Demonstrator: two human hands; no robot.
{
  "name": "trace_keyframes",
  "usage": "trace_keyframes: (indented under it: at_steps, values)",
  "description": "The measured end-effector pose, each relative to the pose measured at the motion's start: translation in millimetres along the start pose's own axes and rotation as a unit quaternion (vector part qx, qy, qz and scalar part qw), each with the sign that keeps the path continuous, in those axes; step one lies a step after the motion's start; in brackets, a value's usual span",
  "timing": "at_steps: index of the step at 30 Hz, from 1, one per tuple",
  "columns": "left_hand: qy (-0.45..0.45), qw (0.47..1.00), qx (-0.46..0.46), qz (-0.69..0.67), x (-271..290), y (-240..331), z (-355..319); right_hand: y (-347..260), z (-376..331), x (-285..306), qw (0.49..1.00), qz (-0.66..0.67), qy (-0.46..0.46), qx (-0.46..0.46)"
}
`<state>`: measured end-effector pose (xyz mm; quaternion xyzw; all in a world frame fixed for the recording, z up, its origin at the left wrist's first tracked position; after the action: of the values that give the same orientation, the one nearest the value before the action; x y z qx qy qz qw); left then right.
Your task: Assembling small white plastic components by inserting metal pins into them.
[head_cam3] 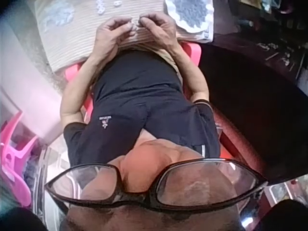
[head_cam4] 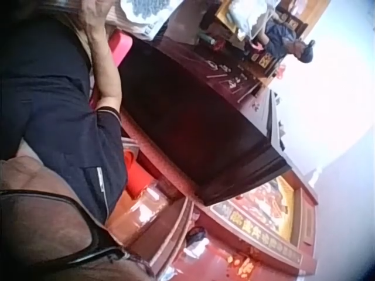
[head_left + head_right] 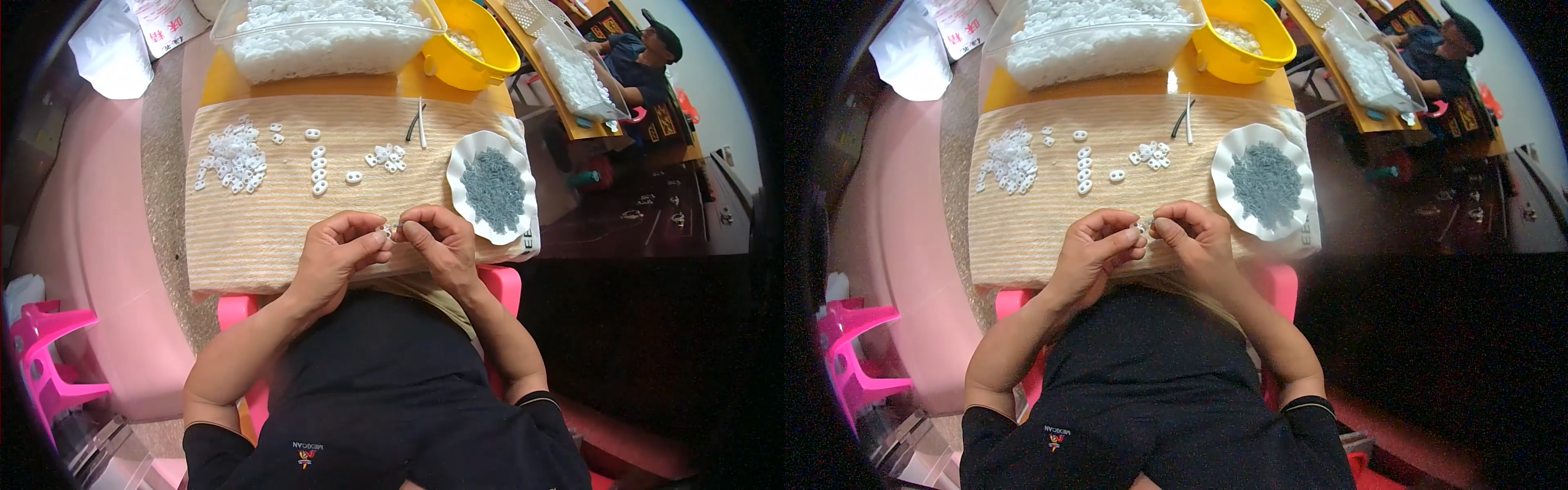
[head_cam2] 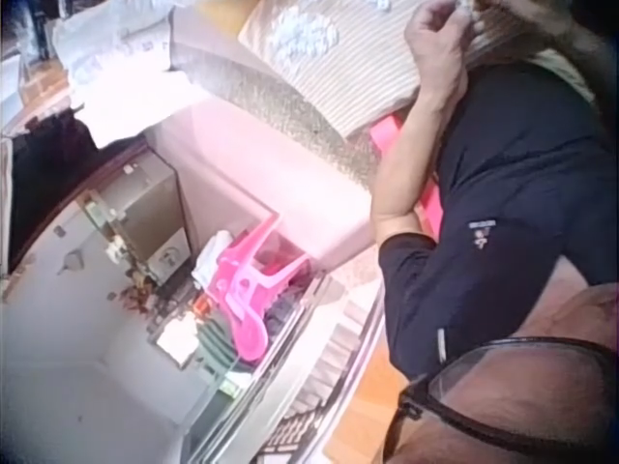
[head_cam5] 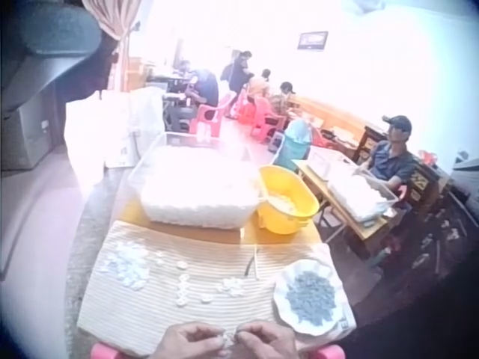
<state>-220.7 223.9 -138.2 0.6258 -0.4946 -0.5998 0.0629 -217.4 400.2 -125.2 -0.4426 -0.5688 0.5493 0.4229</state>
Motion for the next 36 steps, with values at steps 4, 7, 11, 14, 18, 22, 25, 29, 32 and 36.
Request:
trace_keyframes:
  at_steps: [4,7,11,14,18,22,25,29,32,36]
  values:
    - [-0.005,1.000,-0.016,-0.001,0,-1,1,3,0,0,1.000,0.001,-0.002,0.000]
    - [-0.012,1.000,-0.011,-0.005,-2,-1,1,4,1,-1,1.000,0.014,-0.004,-0.007]
    - [0.006,1.000,-0.022,-0.010,-1,-1,1,3,2,1,1.000,0.024,-0.007,-0.018]
    - [0.015,0.999,-0.035,-0.010,2,2,3,2,4,5,0.999,0.036,0.019,-0.010]
    - [0.035,0.999,-0.039,-0.005,6,4,5,1,5,7,0.998,0.038,0.045,-0.012]
    - [0.037,0.998,-0.048,-0.007,6,5,5,9,5,10,0.998,0.054,0.044,-0.011]
    - [0.030,0.999,-0.036,-0.004,7,3,2,0,4,4,0.999,0.013,0.028,-0.024]
    - [0.017,0.999,-0.030,0.001,7,0,3,5,7,2,1.000,0.028,0.003,-0.010]
    - [0.016,0.999,-0.030,-0.003,2,1,3,3,8,-4,1.000,0.002,-0.012,-0.018]
    - [0.010,1.000,-0.028,-0.007,2,0,3,0,8,-9,0.999,0.030,-0.034,-0.016]
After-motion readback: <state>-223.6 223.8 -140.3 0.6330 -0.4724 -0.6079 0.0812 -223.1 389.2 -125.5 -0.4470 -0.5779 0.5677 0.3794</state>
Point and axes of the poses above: each hand's wrist, its own z-axis towards the middle knuckle, its own x-axis out of the back of the hand, y = z × x, the point moved 2 cm from there along z, towards the middle knuckle, and after that the axes turned 8 degrees about -y, right-handed, at the moved point
